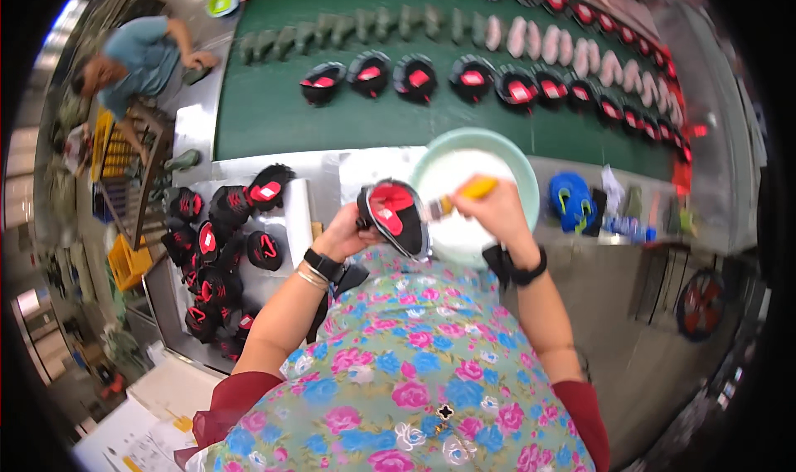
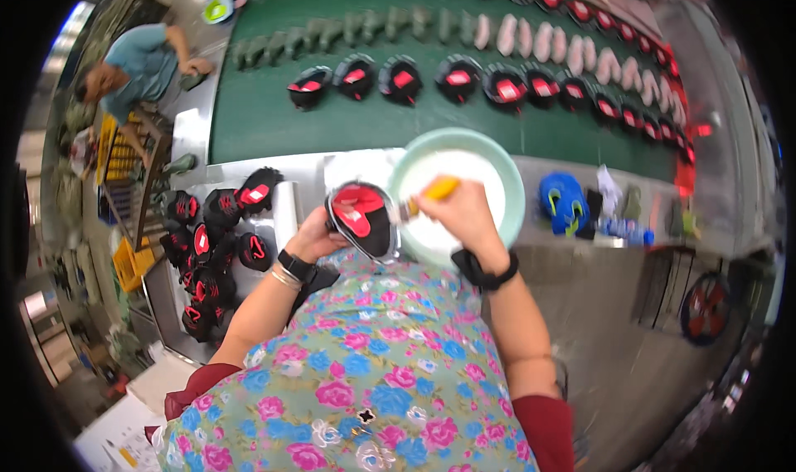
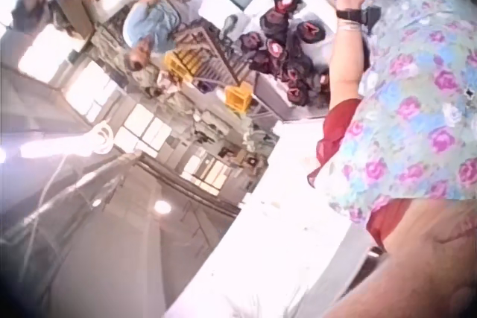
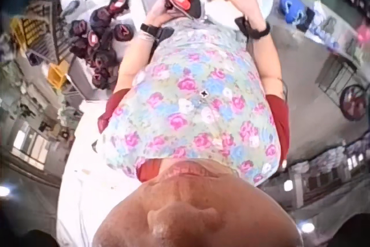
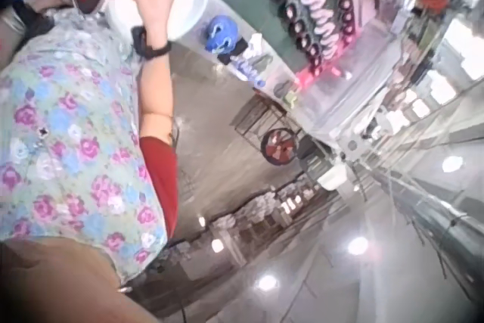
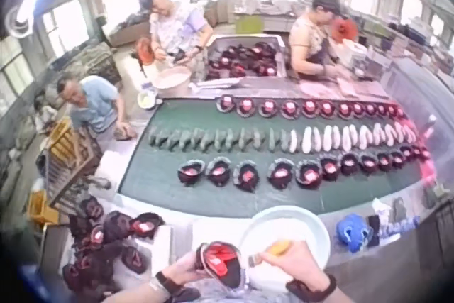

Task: The person applies white adhesive to the red insoles of black shoes using a yellow brush. They pick up shoes from a pile, dip the brush into a bowl of glue, and coat the insole before placing the shoe on a green workbench. Other workers are visible in the background performing similar tasks.

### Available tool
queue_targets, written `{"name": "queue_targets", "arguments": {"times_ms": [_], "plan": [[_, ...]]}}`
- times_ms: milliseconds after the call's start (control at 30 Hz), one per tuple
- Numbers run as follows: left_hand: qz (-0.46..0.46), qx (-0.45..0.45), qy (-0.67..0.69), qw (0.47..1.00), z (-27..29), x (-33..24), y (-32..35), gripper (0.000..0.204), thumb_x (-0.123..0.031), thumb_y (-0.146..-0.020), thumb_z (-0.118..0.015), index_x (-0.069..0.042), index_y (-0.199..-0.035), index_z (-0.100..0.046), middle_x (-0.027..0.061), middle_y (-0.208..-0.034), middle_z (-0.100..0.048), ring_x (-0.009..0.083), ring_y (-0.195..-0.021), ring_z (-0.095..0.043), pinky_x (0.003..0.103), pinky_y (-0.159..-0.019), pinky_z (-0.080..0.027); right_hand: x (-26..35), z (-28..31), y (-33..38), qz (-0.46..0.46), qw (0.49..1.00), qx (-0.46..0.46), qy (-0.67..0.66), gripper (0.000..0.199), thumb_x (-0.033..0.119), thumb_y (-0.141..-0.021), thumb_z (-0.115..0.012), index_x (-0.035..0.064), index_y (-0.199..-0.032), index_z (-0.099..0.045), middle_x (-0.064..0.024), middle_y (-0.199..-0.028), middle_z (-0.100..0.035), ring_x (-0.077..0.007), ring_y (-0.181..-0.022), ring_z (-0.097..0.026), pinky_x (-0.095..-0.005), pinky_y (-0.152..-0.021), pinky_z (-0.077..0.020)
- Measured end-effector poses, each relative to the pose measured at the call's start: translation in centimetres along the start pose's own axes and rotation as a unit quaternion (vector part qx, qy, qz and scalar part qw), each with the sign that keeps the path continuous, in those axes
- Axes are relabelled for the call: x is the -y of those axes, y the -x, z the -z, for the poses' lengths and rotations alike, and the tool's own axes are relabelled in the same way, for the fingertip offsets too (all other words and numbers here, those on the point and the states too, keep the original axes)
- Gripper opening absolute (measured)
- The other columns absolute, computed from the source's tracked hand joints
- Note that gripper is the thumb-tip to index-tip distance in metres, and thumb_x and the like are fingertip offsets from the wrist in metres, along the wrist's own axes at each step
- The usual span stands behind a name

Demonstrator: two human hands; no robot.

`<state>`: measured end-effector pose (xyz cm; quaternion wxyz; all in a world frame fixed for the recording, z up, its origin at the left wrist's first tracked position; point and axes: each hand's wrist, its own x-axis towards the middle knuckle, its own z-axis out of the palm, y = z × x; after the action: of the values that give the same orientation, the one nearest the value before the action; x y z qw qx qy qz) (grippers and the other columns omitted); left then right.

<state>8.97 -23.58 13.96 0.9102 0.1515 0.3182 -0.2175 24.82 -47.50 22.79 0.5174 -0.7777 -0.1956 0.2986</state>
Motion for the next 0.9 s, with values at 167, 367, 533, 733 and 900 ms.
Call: {"name": "queue_targets", "arguments": {"times_ms": [167, 367, 533, 733, 900], "plan": [[-0.279, -0.108, -0.002, 0.954, 9.0, -7.6, 1.6, 0.025, -0.009, -0.099, -0.041, -0.013, -0.122, -0.048, 0.0081, -0.092, -0.061, 0.0172, -0.073, -0.055, 0.028, -0.056, -0.040, 3.8, -0.4, -1.8, -0.054, 0.987, -0.093, -0.118, 0.017, 0.011, -0.087, -0.074, -0.0037, -0.082, -0.067, -0.0064, -0.068, -0.066, -0.0102, -0.058, -0.061, -0.0233, -0.052, -0.0471], [-0.482, -0.218, -0.068, 0.846, 17.2, -22.2, -4.6, 0.051, 0.008, -0.094, -0.041, -0.017, -0.135, -0.025, 0.0158, -0.118, -0.052, 0.0265, -0.097, -0.059, 0.040, -0.078, -0.052, 3.2, -1.9, -4.9, -0.094, 0.985, -0.129, -0.068, 0.016, 0.011, -0.090, -0.071, -0.0044, -0.088, -0.068, -0.0070, -0.070, -0.066, -0.0112, -0.062, -0.062, -0.0241, -0.058, -0.0481], [-0.426, -0.216, 0.056, 0.876, 22.8, -27.0, -9.8, 0.074, 0.000, -0.098, -0.049, -0.017, -0.156, -0.007, 0.0259, -0.145, -0.037, 0.0375, -0.118, -0.058, 0.048, -0.104, -0.048, 3.6, -4.2, -6.7, -0.124, 0.986, -0.111, -0.002, 0.020, 0.015, -0.094, -0.068, -0.0051, -0.094, -0.070, -0.0057, -0.077, -0.065, -0.0109, -0.067, -0.060, -0.0249, -0.063, -0.0468], [-0.341, -0.362, -0.448, 0.743, 23.3, -21.9, 3.6, 0.070, -0.022, -0.087, -0.073, 0.002, -0.145, -0.042, 0.0214, -0.142, -0.051, 0.0306, -0.128, -0.053, 0.039, -0.108, -0.041, 5.4, -6.2, -8.4, -0.005, 0.989, -0.128, 0.073, 0.027, 0.018, -0.103, -0.054, -0.0043, -0.091, -0.065, -0.0047, -0.090, -0.063, -0.0099, -0.078, -0.056, -0.0251, -0.071, -0.0459], [-0.188, -0.381, -0.747, 0.512, 25.0, -13.1, 8.9, 0.107, -0.039, -0.066, -0.086, 0.001, -0.149, -0.033, 0.0251, -0.152, -0.036, 0.0433, -0.139, -0.035, 0.048, -0.115, -0.032, 5.6, -7.3, -9.6, -0.038, 0.998, -0.049, 0.023, 0.029, 0.022, -0.102, -0.056, -0.0011, -0.086, -0.064, -0.0041, -0.078, -0.064, -0.0095, -0.074, -0.058, -0.0244, -0.067, -0.0462]]}}
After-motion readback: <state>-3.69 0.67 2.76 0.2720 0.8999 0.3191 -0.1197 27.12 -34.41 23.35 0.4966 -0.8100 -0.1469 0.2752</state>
